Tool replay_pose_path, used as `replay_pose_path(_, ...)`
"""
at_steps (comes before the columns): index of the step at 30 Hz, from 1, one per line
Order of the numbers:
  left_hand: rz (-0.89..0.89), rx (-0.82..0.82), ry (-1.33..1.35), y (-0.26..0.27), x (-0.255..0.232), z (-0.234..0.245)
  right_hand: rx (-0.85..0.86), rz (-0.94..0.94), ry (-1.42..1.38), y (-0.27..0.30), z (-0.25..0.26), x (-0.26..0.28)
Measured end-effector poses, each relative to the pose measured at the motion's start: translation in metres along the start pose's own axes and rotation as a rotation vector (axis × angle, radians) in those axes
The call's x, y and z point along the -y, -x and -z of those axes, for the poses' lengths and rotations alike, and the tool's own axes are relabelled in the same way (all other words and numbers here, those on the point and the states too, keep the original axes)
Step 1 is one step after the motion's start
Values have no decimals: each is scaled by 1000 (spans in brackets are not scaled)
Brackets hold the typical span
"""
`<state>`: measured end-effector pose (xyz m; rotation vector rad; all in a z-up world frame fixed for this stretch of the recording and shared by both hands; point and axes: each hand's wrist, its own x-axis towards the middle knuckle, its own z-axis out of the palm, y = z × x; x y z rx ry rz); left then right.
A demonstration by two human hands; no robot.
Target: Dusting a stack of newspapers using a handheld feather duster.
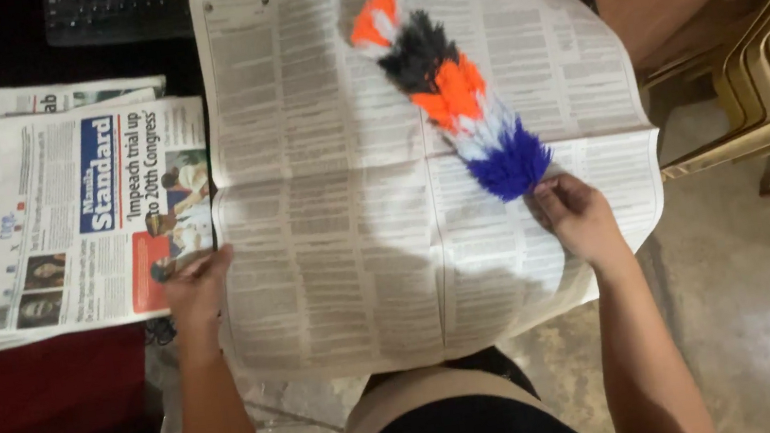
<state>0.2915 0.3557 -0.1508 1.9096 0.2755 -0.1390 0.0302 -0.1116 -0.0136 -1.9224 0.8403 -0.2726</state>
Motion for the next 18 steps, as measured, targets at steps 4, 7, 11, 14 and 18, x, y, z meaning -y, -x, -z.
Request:
replay_pose_path(4, 3, -16, -78, -3, 6, -1, 27, -14, -10, -6, 4, 12)
replay_pose_path(7, 29, -30, -68, 14, 17, -1, 44, 28, 109, -9, -1, 14)
replay_pose_path(11, 12, -63, -33, 21, 14, 7, 35, 133, 244, -22, -3, 32)
replay_pose_path(14, -10, -76, 2, 23, 10, 7, 8, 214, 347, -32, -1, 47)
replay_pose_path(18, -32, -102, 43, 23, 5, 10, -21, 322, 481, -52, -7, 71)
